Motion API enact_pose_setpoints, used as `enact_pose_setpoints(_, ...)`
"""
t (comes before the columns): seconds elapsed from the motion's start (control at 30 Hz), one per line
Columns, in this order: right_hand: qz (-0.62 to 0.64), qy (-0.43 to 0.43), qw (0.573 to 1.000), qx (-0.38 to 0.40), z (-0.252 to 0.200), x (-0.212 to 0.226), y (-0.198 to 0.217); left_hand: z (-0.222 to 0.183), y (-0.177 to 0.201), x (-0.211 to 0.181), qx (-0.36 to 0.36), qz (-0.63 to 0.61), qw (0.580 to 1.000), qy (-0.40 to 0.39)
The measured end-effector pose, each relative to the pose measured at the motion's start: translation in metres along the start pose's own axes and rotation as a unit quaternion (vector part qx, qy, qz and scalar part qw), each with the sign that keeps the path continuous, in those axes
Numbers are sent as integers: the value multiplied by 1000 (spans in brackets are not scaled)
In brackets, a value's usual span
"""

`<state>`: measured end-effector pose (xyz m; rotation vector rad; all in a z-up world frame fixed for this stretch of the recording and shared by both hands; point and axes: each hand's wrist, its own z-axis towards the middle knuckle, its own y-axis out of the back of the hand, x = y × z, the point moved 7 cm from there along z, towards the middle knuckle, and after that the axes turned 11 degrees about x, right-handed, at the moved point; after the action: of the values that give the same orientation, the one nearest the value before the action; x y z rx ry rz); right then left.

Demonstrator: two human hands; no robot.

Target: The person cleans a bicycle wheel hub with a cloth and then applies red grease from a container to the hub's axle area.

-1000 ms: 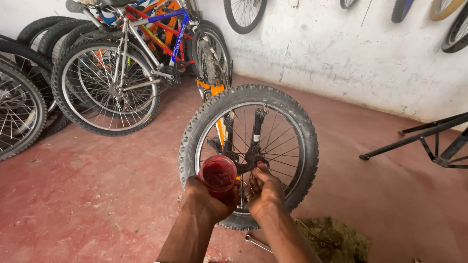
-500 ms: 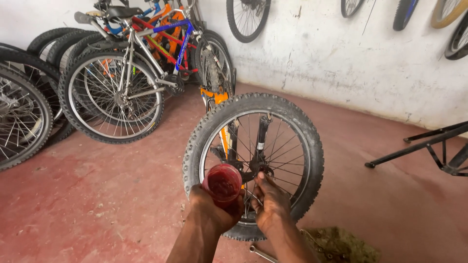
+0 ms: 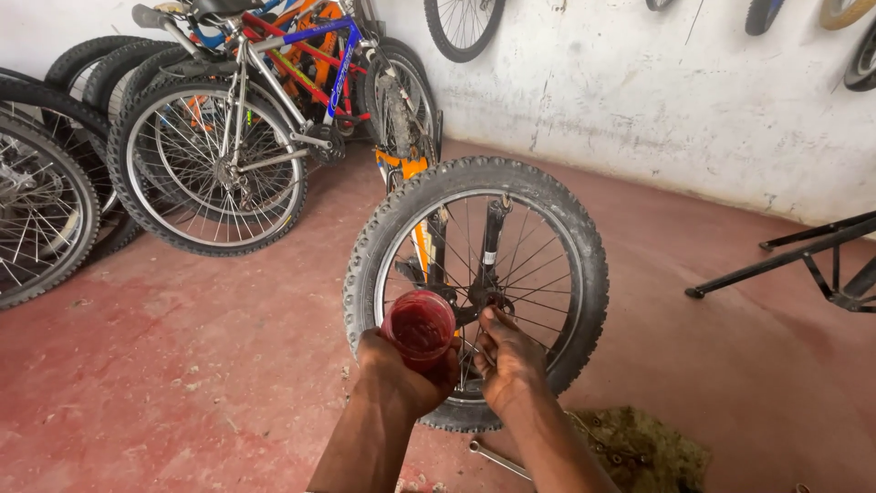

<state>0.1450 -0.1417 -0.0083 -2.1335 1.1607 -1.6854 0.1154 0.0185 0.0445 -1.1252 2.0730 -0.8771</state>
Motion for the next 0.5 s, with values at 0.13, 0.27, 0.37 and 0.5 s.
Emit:
enact_pose_setpoints(0.13,28,6,1000,4,-3,3,-3,5,-1,1,3,-1,1000,15)
enact_pose_setpoints(0.27,91,-7,996,23,-18,15,-14,2,-2,0,11,19,1000,11)
enact_pose_setpoints(0.37,138,-21,990,31,-21,20,-19,-1,-4,1,5,10,1000,10)
enact_pose_setpoints(0.5,172,-31,984,19,-23,21,-24,0,-2,0,1,7,1000,8)
